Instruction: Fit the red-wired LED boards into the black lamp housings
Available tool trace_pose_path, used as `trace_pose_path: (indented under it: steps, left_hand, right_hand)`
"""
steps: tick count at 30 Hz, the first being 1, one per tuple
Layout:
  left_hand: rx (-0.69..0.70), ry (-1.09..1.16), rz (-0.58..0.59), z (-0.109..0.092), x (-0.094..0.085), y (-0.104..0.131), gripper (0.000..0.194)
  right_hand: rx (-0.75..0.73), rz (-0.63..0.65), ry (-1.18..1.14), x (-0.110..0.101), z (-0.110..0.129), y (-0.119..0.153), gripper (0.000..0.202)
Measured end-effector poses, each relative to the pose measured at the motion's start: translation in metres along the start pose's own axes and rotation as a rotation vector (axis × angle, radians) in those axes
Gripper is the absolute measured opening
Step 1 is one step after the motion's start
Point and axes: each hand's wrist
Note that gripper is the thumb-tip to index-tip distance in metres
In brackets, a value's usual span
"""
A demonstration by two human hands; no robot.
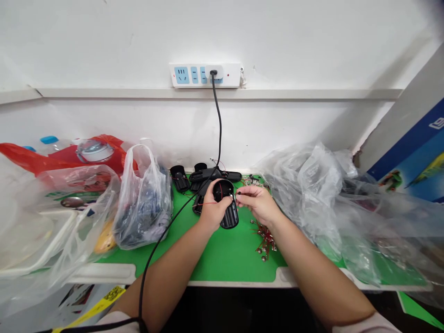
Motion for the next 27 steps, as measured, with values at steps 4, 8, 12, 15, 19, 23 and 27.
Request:
trace_pose_path:
  steps: [4, 8, 12, 15, 19, 23, 27]
  left_hand:
    - [-0.24, 0.134, 0.019, -0.005, 0.001, 0.002, 0.056]
    - [-0.285, 0.143, 0.033, -0.008, 0.001, 0.003, 0.054]
    - [-0.245, 0.135, 0.032, -0.007, 0.0, 0.003, 0.056]
    - [-0.204, 0.123, 0.041, -0.005, 0.0, 0.004, 0.056]
    - [-0.196, 0.135, 0.048, -0.004, 0.0, 0.005, 0.056]
    - [-0.21, 0.152, 0.056, -0.003, 0.0, 0.005, 0.054]
    - [-0.217, 0.148, 0.061, -0.003, 0.0, 0.006, 0.053]
  right_hand:
    - [0.078, 0.052, -0.005, -0.006, 0.008, 0.001, 0.03]
    - [0.151, 0.095, 0.017, -0.011, 0.011, 0.002, 0.031]
    - [0.203, 0.099, -0.03, -0.011, 0.008, 0.002, 0.029]
    - [0.231, 0.074, -0.073, -0.008, 0.005, 0.002, 0.028]
    - [0.246, 0.037, -0.088, -0.003, 0.003, 0.002, 0.026]
    - [0.24, 0.021, -0.076, 0.0, 0.002, 0.003, 0.025]
    - [0.236, 0.014, -0.06, 0.0, 0.001, 0.002, 0.026]
Point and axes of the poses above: each hand's wrist, its own y-axis away from the middle knuckle, its own x-axis out of the palm, z = x × y, and after that the axes turned 3 degrees about y, right-handed
